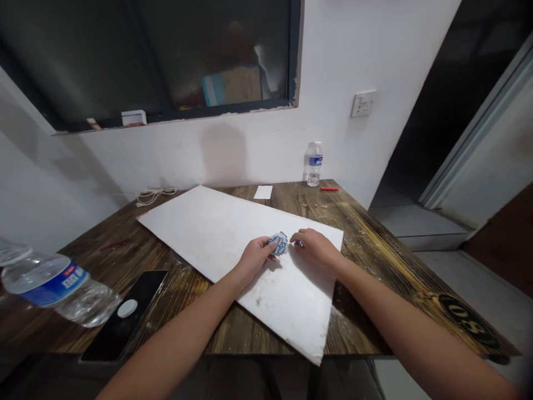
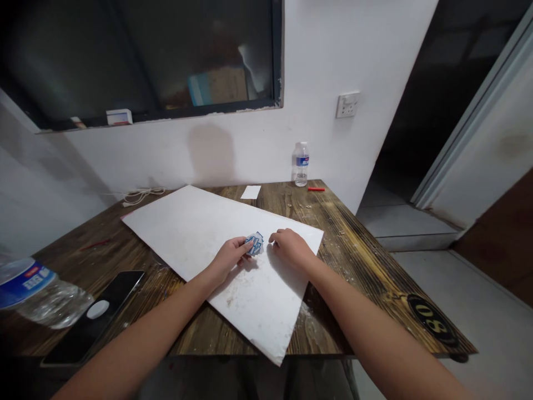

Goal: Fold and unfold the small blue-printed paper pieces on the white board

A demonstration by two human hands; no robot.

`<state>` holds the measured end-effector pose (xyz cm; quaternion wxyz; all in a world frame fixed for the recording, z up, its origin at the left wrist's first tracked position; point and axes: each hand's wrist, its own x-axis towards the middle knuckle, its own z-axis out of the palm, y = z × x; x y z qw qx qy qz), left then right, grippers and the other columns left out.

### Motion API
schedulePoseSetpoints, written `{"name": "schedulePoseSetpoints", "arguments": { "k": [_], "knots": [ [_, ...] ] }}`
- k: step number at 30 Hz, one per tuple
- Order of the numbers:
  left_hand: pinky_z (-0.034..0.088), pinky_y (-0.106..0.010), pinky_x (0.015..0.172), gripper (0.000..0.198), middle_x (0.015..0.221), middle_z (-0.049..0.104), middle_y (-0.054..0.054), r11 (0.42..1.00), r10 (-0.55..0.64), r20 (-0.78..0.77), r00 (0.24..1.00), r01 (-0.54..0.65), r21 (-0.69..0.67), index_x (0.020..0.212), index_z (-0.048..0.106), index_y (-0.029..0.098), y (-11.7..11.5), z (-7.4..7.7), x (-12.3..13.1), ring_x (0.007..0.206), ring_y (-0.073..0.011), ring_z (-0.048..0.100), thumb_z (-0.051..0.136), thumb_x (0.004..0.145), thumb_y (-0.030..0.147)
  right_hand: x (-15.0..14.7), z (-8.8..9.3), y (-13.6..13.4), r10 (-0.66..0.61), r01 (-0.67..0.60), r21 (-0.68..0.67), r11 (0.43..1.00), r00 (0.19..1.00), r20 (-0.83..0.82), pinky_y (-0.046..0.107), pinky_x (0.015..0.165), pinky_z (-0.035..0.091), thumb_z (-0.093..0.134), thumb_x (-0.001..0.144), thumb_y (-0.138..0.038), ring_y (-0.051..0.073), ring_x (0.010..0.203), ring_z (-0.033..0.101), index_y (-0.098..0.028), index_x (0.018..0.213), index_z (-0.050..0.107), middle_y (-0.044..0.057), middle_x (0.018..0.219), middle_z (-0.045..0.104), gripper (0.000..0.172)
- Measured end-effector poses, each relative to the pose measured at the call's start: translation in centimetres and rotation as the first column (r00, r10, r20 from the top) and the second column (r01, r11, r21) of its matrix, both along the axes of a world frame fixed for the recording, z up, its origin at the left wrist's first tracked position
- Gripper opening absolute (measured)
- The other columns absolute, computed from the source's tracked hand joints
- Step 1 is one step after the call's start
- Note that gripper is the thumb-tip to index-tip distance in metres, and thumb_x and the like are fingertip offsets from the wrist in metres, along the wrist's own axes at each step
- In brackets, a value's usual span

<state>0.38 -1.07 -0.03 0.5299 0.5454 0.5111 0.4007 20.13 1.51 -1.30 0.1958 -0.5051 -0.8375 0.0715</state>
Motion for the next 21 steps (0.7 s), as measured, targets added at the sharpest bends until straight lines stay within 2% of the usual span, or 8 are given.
{"name": "schedulePoseSetpoints", "arguments": {
  "k": [10,16,21],
  "knots": [
    [0.032,-0.019,0.043,0.031,0.071,0.065,-0.005,1.000,0.002,0.006,1.000,-0.002,0.000,0.083,0.068,0.012,0.12,-0.14,-0.07,0.055,-0.0100,0.058,0.070,0.075,0.042,-0.16,0.46,-0.52,-0.026,0.026,0.004,1.000,0.999,-0.027,0.027,0.074,0.040,0.050,0.080,-0.007,0.022,0.093,0.060,-0.019,0.100,0.072,0.007,0.097,0.071,0.032],
    [0.033,-0.018,0.042,0.026,0.069,0.064,-0.004,1.000,0.004,0.030,1.000,-0.004,-0.009,0.082,0.068,0.012,-0.02,0.11,0.06,0.053,-0.0085,0.056,0.070,0.075,0.037,-0.23,0.31,-0.37,-0.003,0.006,0.024,1.000,0.992,-0.127,0.026,0.075,0.040,0.050,0.077,-0.005,0.018,0.086,0.061,-0.019,0.097,0.071,0.006,0.093,0.071,0.033],
    [0.038,-0.019,0.045,0.027,0.069,0.064,-0.004,1.000,-0.022,0.033,0.999,0.021,0.012,0.083,0.069,0.012,0.09,-0.22,0.03,0.054,-0.0090,0.055,0.070,0.076,0.038,-0.28,0.19,-0.25,0.028,-0.015,0.056,0.998,0.971,-0.239,0.025,0.072,0.041,0.051,0.077,-0.006,0.017,0.080,0.061,-0.020,0.094,0.071,0.004,0.089,0.071,0.030]
  ]
}}
